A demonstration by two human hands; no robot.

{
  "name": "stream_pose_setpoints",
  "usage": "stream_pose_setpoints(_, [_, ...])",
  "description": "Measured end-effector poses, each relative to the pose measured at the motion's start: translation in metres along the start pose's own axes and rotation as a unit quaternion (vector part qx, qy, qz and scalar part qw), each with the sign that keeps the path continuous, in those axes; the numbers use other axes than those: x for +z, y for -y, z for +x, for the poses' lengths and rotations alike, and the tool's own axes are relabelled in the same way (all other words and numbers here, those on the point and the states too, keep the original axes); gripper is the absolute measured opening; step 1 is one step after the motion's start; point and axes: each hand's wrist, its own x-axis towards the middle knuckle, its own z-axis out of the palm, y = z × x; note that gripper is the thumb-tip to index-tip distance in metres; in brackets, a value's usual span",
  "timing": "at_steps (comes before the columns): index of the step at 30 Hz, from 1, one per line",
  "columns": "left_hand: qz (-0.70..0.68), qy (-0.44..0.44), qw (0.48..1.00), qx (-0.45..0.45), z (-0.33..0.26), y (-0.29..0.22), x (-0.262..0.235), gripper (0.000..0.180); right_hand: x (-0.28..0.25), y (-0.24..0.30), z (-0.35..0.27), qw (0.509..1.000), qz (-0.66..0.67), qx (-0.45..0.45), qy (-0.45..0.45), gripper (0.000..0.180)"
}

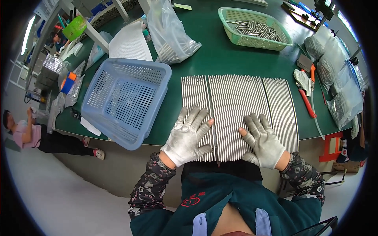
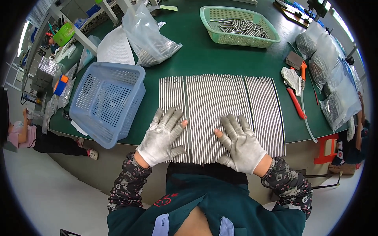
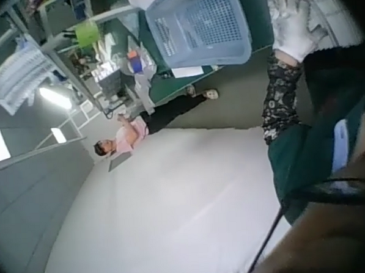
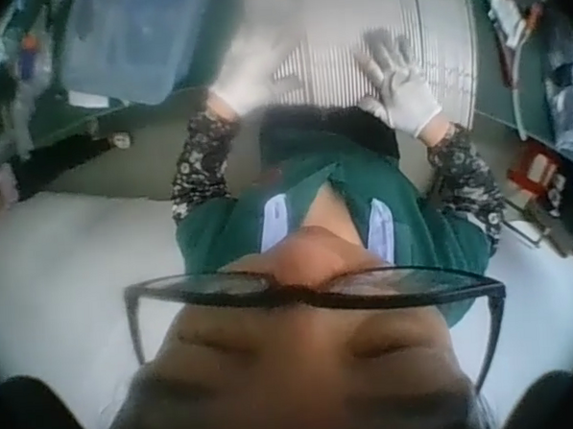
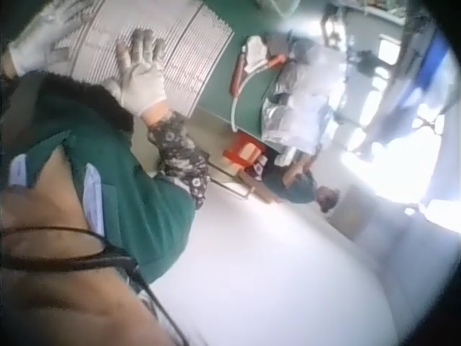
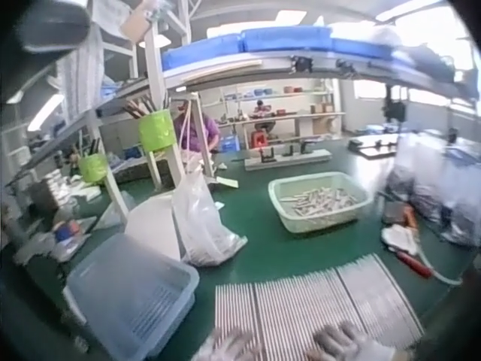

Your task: Organizing and aligning thin metal rods on a workbench in a manufacturing environment.

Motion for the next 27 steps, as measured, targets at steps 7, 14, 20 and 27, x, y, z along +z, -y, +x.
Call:
stream_pose_setpoints(7, [0.002,-0.014,1.0,0.024,-0.014,0.017,0.003,0.086,-0.005,0.02,0.018,0.999,0.038,0.003,-0.023,0.077])
stream_pose_setpoints(14, [-0.023,-0.035,0.999,0.019,-0.006,-0.004,-0.003,0.097,-0.015,-0.002,-0.003,0.994,0.059,0.051,-0.083,0.076])
stream_pose_setpoints(20, [0.0,0.019,0.998,0.057,0.003,-0.014,0.003,0.089,0.018,-0.067,-0.06,0.97,-0.005,0.218,-0.103,0.082])
stream_pose_setpoints(27, [-0.017,-0.003,0.999,0.045,0.001,-0.015,0.002,0.098,0.006,-0.036,-0.024,0.984,0.018,0.165,-0.065,0.077])
